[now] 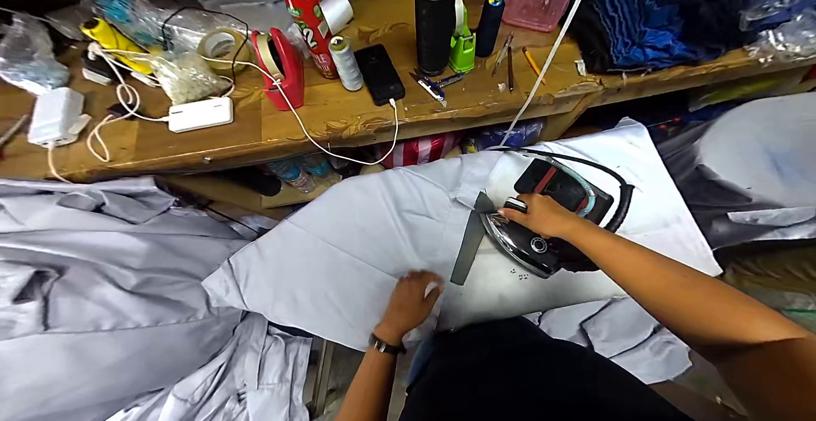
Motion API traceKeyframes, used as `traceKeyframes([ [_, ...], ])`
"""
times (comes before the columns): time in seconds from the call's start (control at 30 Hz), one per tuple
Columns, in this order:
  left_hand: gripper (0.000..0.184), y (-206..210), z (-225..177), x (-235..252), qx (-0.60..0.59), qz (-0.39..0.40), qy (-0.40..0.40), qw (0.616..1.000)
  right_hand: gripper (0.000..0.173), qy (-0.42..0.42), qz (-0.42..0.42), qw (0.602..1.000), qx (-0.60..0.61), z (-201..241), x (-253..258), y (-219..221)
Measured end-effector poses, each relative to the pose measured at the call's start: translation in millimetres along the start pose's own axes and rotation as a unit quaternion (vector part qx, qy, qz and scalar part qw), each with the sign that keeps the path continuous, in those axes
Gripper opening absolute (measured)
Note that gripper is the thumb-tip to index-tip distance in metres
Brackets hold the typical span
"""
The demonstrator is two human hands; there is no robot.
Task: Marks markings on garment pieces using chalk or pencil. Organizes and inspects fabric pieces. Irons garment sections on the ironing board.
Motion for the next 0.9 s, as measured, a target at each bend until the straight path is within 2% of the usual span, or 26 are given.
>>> traceKeyframes([
  [0.07,0.046,-7,-28,44,0.023,-0.08,0.02,0.996,0.053,-0.005,0.023,1.0,0.0,-13,-2,-17],
  [0.17,0.06,1,-54,108,0.067,-0.203,0.1,0.972,0.05,-0.041,0.018,0.999,-0.013,-22,-2,-42],
  [0.23,0.061,9,-57,139,0.124,-0.194,0.121,0.965,0.048,-0.074,-0.004,0.997,-0.013,-19,3,-52],
  [0.3,0.048,21,-45,150,0.156,-0.135,0.082,0.975,0.048,-0.105,-0.029,0.994,-0.015,-9,9,-57],
  [0.37,0.043,34,-26,143,0.162,-0.087,0.028,0.982,0.049,-0.128,-0.034,0.991,-0.017,9,19,-55],
  [0.5,0.05,49,-7,108,0.144,-0.091,-0.019,0.985,0.057,-0.15,0.036,0.987,-0.043,61,47,-28],
  [0.63,0.055,62,0,59,0.136,-0.194,-0.04,0.971,0.061,-0.155,0.024,0.987,-0.04,113,78,-11],
  [0.7,0.058,71,9,27,0.138,-0.253,-0.077,0.955,0.062,-0.148,0.024,0.988,-0.044,128,89,-10],
  [0.8,0.065,77,32,-16,0.143,-0.325,-0.149,0.923,0.057,-0.197,0.048,0.977,-0.069,134,76,-2],
  [0.9,0.066,85,52,-36,0.155,-0.354,-0.171,0.906,0.052,-0.259,0.055,0.957,-0.123,125,56,9],
])
Point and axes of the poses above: each hand's wrist, its own x-axis towards the middle knuckle, its own y-axis out of the palm, z = x × y, the point moved 5 cm from there along x, towards the middle knuckle, and after that the axes turned 7 degrees about -z, right-handed, at the moved point
